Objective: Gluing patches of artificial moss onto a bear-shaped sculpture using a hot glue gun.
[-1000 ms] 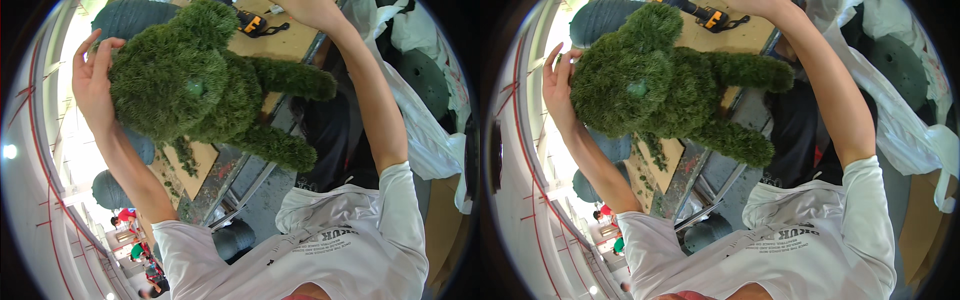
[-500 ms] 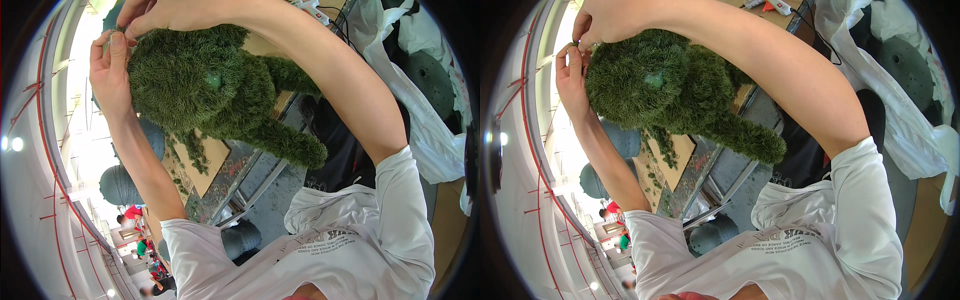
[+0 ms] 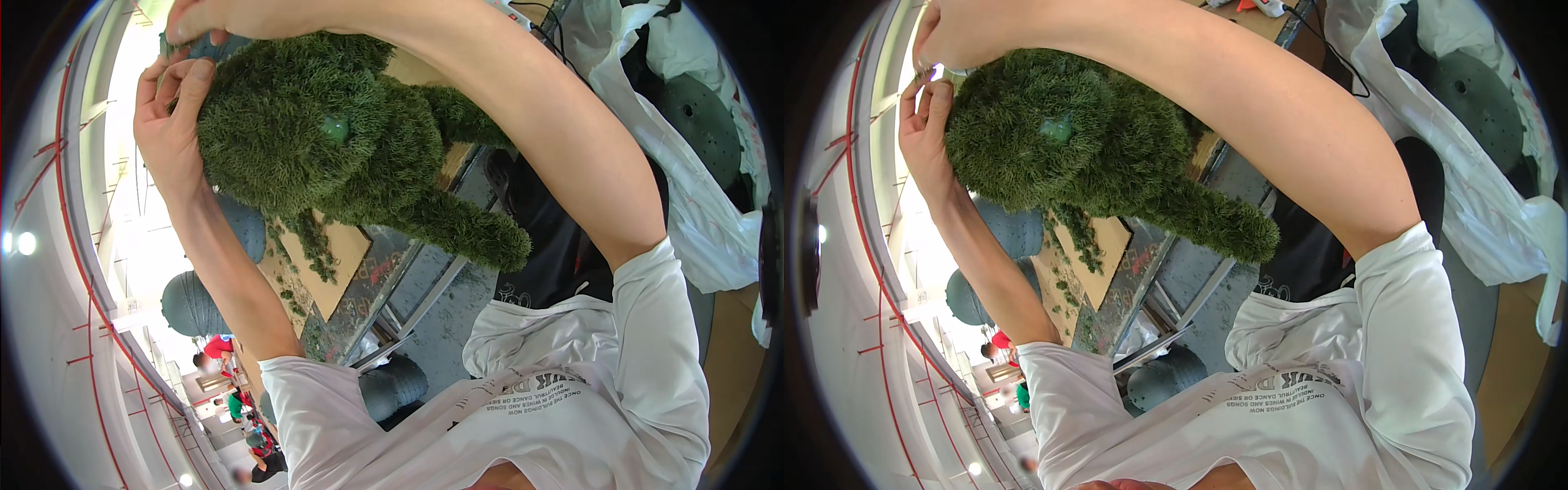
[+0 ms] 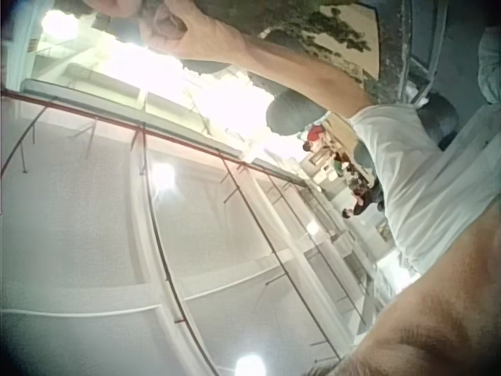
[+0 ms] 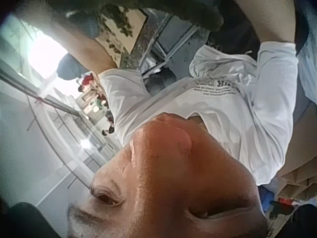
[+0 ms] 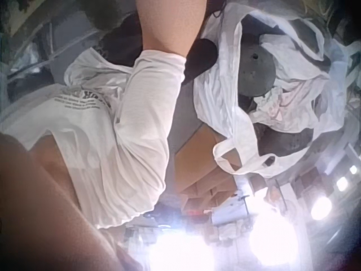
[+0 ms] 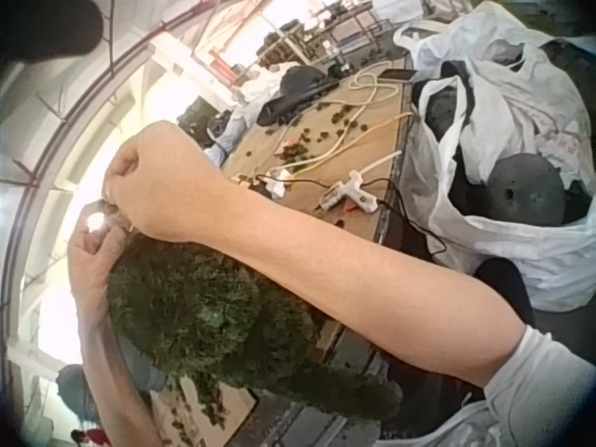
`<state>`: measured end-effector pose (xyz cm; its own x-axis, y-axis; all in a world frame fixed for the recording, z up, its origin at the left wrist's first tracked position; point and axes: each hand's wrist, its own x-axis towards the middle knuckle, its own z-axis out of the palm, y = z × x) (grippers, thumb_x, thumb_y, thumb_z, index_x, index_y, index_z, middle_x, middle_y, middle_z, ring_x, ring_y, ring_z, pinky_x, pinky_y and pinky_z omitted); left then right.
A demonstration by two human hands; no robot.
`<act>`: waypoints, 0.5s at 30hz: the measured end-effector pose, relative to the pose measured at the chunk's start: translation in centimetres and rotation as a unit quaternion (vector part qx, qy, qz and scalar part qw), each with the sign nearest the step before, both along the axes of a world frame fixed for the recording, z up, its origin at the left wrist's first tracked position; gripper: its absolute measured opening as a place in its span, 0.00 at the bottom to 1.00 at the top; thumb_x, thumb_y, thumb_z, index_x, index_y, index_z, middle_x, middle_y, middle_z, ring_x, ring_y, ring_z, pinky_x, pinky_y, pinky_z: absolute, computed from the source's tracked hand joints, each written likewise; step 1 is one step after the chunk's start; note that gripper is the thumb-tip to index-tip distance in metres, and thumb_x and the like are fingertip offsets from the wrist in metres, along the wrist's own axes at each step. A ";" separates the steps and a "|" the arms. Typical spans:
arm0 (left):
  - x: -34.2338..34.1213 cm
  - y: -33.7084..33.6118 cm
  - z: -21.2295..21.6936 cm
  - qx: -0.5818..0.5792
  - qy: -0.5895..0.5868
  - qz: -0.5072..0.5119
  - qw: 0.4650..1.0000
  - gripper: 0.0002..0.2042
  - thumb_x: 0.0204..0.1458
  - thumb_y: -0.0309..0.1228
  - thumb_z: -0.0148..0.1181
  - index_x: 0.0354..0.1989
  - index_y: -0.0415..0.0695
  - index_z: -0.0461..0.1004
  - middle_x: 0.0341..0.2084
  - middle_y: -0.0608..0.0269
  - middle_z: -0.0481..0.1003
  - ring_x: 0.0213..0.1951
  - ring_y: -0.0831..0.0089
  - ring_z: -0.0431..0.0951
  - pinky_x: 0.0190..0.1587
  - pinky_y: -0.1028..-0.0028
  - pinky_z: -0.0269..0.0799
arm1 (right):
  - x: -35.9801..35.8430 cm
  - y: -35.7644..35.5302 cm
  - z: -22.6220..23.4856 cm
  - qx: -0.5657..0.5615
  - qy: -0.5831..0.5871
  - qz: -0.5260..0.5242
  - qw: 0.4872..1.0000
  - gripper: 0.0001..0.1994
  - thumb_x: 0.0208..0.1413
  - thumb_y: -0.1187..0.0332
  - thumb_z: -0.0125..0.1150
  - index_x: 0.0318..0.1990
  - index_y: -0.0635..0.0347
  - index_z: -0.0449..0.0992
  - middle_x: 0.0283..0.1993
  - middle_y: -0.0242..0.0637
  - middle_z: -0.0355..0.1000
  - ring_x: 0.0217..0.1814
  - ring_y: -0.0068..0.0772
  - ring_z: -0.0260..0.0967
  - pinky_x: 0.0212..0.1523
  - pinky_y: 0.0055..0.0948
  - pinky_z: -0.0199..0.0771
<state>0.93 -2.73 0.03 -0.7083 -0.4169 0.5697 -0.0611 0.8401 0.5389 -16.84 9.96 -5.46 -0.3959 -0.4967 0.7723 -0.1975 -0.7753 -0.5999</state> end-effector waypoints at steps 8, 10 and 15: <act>0.9 0.8 -0.3 -0.006 0.027 0.068 0.997 0.10 0.60 0.34 0.69 0.43 0.40 0.81 0.32 0.68 0.79 0.36 0.81 0.76 0.46 0.79 0.69 | 0.5 6.9 -4.4 0.094 -0.178 0.008 0.980 0.11 0.71 0.67 0.53 0.44 0.68 0.71 0.34 0.37 0.75 0.29 0.24 0.73 0.31 0.25 0.73; 0.6 1.0 -0.1 -0.051 0.113 0.081 0.989 0.10 0.62 0.34 0.66 0.39 0.39 0.82 0.29 0.69 0.77 0.29 0.83 0.70 0.35 0.80 0.65 | 1.4 6.9 -7.6 -0.003 -0.243 0.074 0.967 0.11 0.70 0.65 0.57 0.44 0.66 0.71 0.33 0.32 0.70 0.29 0.21 0.69 0.31 0.23 0.72; 1.7 8.9 -3.9 -0.291 0.116 0.092 0.945 0.04 0.58 0.24 0.68 0.33 0.37 0.79 0.23 0.73 0.71 0.24 0.84 0.62 0.28 0.82 0.55 | 4.5 9.0 -13.6 0.075 -0.322 0.048 0.942 0.10 0.68 0.66 0.62 0.46 0.65 0.73 0.34 0.30 0.70 0.31 0.19 0.68 0.34 0.22 0.70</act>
<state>2.63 6.12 -3.89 -0.4826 -0.0890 0.8713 -0.1715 0.9852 0.0056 -12.36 18.96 -19.11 -0.7069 -0.6383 0.3048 0.3117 -0.6679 -0.6758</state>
